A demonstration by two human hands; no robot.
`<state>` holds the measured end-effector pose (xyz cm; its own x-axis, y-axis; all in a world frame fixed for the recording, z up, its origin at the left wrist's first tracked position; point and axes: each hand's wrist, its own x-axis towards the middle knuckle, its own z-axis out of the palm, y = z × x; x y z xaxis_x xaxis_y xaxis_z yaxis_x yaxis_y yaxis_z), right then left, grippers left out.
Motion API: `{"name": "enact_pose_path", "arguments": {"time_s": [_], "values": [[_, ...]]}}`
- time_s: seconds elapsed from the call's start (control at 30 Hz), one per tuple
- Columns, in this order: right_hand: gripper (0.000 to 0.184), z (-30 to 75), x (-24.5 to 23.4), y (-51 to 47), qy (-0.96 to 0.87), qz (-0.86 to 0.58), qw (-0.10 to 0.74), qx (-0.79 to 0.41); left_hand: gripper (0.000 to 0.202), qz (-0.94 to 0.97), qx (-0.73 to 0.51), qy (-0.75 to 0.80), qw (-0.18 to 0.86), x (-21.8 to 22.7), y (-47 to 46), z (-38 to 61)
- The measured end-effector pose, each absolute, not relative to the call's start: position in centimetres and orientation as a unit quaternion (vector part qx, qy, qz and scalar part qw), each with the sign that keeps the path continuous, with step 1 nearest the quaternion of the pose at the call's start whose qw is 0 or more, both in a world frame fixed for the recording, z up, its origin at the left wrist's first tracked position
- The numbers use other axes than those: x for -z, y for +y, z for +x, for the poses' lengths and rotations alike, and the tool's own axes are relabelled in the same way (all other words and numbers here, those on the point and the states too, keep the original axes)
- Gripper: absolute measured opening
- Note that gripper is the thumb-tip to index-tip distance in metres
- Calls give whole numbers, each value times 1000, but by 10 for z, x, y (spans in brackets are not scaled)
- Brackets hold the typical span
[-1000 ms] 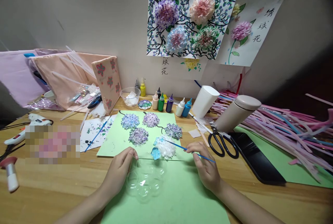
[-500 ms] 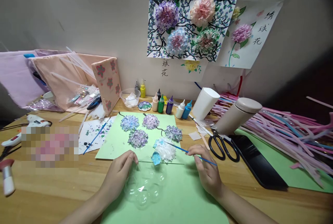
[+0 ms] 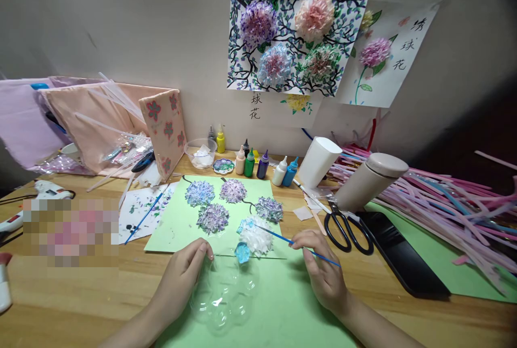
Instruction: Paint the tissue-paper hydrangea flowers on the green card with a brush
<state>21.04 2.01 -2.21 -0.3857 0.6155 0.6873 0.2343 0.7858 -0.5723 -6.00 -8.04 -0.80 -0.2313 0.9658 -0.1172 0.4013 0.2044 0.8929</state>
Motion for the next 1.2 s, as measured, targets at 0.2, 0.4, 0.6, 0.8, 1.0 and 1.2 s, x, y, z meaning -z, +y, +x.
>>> {"name": "enact_pose_path", "arguments": {"time_s": [0.2,0.4,0.6,0.8,1.0,1.2], "values": [[21,212,23,20,-801,-262,502,-197,47,490,-384,686,375,9,-80,-61],[20,217,28,18,-786,-264,524,-192,48,474,-384,686,396,12,-81,-62],[19,220,28,12,-821,-179,509,-188,48,479,-392,685,385,12,-82,-62],[21,215,20,11,-835,-160,493,-182,48,473,-398,686,384,11,-81,-60],[23,217,22,11,-840,-153,484,-193,48,469,-407,681,389,12,-81,-60],[22,219,28,10,-830,-161,492,-207,49,465,-405,678,400,12,-81,-60]]}}
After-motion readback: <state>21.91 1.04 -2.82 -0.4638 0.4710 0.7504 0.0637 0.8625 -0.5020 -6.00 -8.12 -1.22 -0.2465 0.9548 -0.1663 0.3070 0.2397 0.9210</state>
